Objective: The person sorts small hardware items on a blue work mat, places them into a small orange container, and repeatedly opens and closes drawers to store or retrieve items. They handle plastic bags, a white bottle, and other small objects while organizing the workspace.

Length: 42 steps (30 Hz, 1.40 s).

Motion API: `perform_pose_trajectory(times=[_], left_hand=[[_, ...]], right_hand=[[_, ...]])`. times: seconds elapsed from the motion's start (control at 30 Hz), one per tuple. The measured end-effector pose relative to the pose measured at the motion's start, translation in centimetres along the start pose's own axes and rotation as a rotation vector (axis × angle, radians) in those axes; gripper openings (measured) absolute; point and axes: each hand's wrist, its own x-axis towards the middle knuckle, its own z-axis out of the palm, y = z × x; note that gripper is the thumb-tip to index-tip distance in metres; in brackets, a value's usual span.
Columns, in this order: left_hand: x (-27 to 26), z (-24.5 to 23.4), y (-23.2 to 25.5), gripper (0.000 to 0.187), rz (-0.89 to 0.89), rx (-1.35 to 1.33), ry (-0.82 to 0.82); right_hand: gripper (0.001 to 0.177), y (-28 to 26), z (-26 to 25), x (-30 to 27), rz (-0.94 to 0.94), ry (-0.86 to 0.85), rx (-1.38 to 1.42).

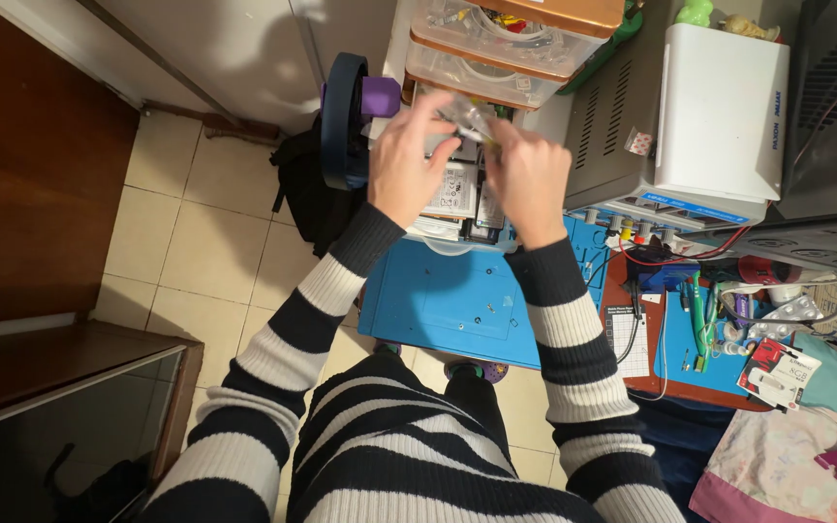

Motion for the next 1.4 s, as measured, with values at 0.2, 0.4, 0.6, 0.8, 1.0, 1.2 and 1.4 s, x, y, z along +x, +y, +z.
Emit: perform_pose_trajectory(times=[0.2, 0.4, 0.6, 0.8, 1.0, 1.2, 1.4], left_hand=[[0.4, -1.1, -3.2, 0.035, 0.213, 0.238, -0.113], [1.5, 1.3, -4.3, 0.017, 0.431, 0.606, -0.154], [2.4, 0.7, -4.3, 0.015, 0.496, 0.602, -0.18], [2.3, -1.1, -2.1, 0.011, 0.326, 0.227, -0.141], [1.8, -1.0, -2.5, 0.003, 0.264, 0.392, -0.216], [2.4, 2.3, -3.4, 0.023, 0.342, 0.717, -0.179], [3.7, 4.0, -4.2, 0.021, 0.265, 0.858, -0.361]], right_hand=[[0.017, 1.3, -0.4, 1.0, -0.042, 0.074, -0.043], [0.02, 1.0, -0.2, 0.9, -0.016, 0.062, -0.041], [0.021, 0.3, -0.8, 1.1, 0.012, 0.006, -0.013], [0.033, 1.3, 1.9, 1.4, -0.018, 0.017, -0.139], [0.031, 1.9, 2.4, 1.6, -0.013, 0.044, -0.102], [0.028, 0.3, 0.4, 1.5, -0.046, 0.114, 0.022], [0.029, 0.2, 0.5, 1.4, -0.031, 0.119, 0.029]])
